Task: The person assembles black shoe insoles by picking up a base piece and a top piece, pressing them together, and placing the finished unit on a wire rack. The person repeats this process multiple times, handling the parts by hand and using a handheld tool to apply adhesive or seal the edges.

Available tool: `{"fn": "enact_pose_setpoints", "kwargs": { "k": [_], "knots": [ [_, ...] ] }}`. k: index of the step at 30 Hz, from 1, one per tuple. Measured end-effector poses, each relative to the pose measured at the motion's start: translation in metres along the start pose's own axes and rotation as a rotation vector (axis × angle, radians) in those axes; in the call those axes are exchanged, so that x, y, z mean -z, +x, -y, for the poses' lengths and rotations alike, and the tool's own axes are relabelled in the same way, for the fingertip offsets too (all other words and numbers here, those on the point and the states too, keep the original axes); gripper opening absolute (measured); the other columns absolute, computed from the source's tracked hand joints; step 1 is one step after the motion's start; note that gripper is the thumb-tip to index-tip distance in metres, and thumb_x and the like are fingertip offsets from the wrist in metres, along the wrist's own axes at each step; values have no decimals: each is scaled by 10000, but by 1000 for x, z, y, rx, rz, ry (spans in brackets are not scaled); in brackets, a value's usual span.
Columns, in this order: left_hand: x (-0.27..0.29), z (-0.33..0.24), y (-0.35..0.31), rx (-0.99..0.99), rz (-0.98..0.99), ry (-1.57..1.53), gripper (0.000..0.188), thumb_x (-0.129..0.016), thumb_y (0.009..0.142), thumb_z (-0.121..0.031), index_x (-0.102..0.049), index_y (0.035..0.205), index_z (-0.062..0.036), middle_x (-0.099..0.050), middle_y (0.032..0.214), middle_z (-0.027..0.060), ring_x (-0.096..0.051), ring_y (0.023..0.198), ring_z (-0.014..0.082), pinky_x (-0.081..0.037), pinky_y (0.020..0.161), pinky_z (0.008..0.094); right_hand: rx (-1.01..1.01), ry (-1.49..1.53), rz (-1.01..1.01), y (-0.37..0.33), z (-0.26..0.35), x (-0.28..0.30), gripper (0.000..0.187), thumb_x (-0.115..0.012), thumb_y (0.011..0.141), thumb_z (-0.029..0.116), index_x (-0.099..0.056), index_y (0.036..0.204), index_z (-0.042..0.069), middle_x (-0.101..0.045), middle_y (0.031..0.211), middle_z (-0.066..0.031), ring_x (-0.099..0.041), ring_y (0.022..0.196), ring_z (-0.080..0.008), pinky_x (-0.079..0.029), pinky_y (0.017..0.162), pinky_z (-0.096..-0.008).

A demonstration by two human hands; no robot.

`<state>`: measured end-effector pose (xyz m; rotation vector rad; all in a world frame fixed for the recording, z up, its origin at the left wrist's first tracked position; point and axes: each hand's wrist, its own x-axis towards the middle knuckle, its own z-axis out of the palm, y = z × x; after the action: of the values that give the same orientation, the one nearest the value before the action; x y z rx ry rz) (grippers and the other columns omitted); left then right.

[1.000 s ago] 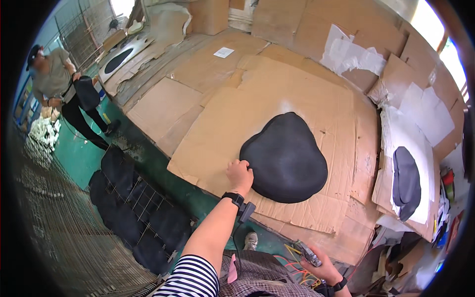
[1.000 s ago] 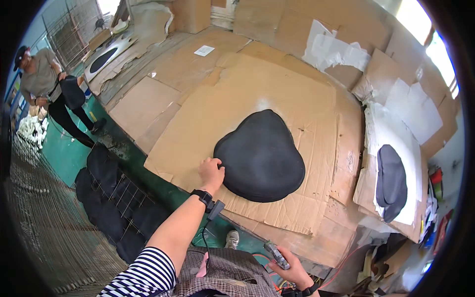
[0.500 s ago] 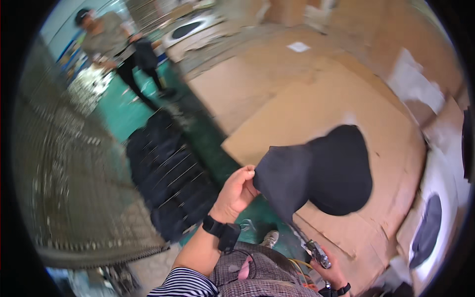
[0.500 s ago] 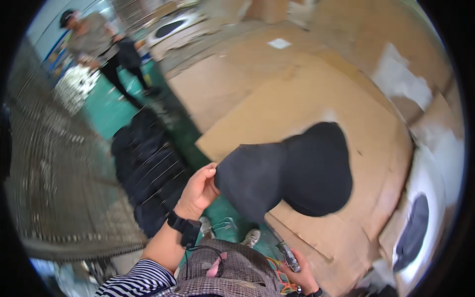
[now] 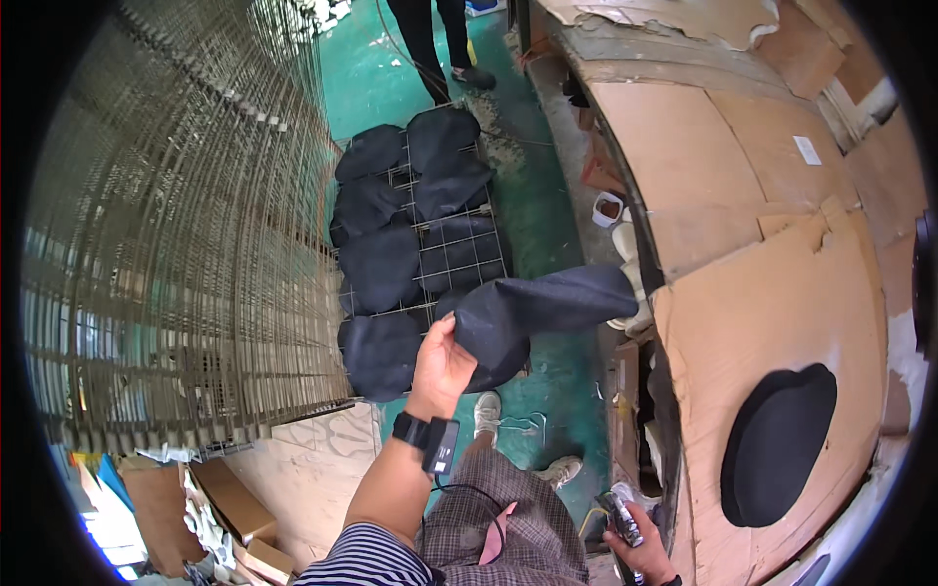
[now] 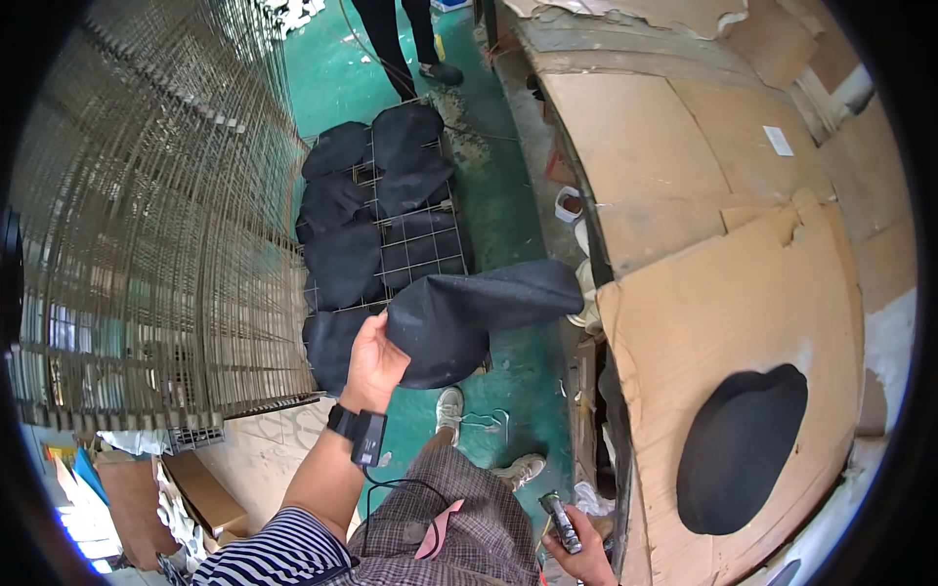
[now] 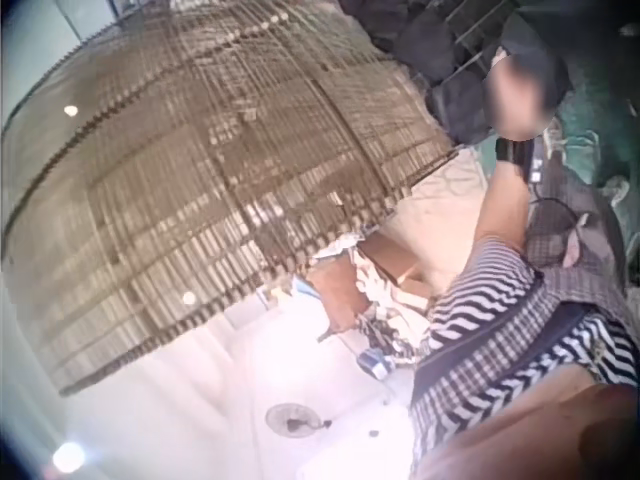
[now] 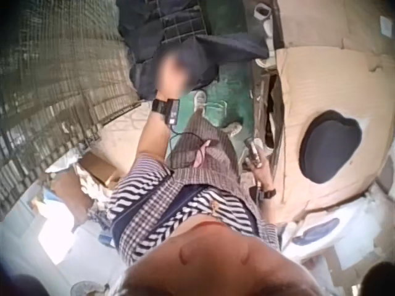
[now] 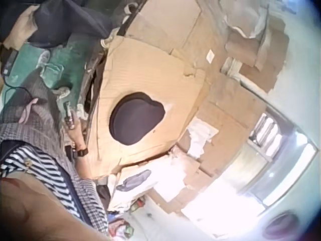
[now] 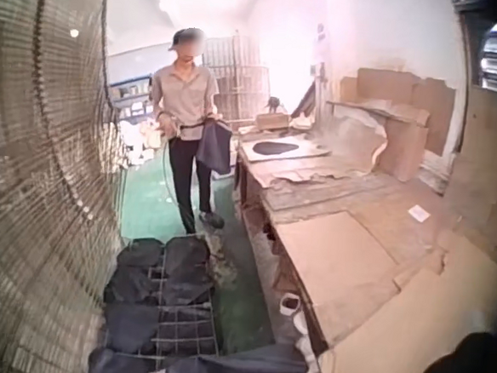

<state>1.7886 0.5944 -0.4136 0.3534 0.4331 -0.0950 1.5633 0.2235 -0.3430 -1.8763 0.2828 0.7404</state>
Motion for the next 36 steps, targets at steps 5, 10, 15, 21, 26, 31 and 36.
{"fn": "enact_pose_setpoints", "kwargs": {
  "k": [5,10,15,21,26,31,36],
  "knots": [
    [28,-31,91,72,45,-65,274,-466,916,-137,-576,1105,28,-658,1096,124,-633,1021,241,-490,925,368,-36,-108,56,47,-20,-26,612,-741,798,137,-458,1333,43,-613,968,-35,-561,840,-140,-495,726,-296],
    [69,-51,198,-78,-15,-29,183,-512,887,-145,-599,989,-20,-666,991,87,-617,944,225,-476,912,400,-127,-18,14,84,-2,-53,608,-737,798,123,-459,1332,43,-594,932,-20,-532,776,-115,-479,689,-259],
    [117,-72,268,-251,-105,-34,40,-583,848,-114,-607,874,-96,-658,947,53,-608,905,229,-475,870,430,-326,-38,71,119,14,-61,679,-738,791,115,-409,1381,45,-613,1033,-63,-581,880,-158,-503,753,-289],
    [221,-32,286,-311,-317,69,234,-546,916,-143,-535,1137,-68,-538,1216,68,-493,1142,259,-401,1004,464,-228,-139,25,137,1,-66,692,-760,786,191,-409,1367,53,-557,1219,-160,-547,1092,-238,-452,911,-345],
    [297,21,260,-90,-783,95,491,-529,914,-97,-367,1378,-101,-386,1379,95,-398,1257,391,-364,1022,522,-236,-311,18,137,-13,-66,677,-755,792,282,-429,1343,63,-548,1237,-189,-526,1143,-311,-398,980,-399],
    [316,26,235,-34,-921,132,434,-526,906,-91,-431,1329,-127,-454,1278,100,-468,1161,344,-393,982,509,-211,-260,11,137,-12,-64,675,-745,800,300,-423,1350,76,-519,1267,-204,-514,1147,-346,-404,968,-416],
    [311,7,260,-83,-794,197,372,-513,916,-86,-466,1285,-84,-482,1235,94,-513,1103,328,-426,959,468,-297,-187,-4,147,-29,-68,688,-749,802,284,-411,1360,65,-505,1263,-186,-520,1119,-300,-426,938,-400]
  ]
}}
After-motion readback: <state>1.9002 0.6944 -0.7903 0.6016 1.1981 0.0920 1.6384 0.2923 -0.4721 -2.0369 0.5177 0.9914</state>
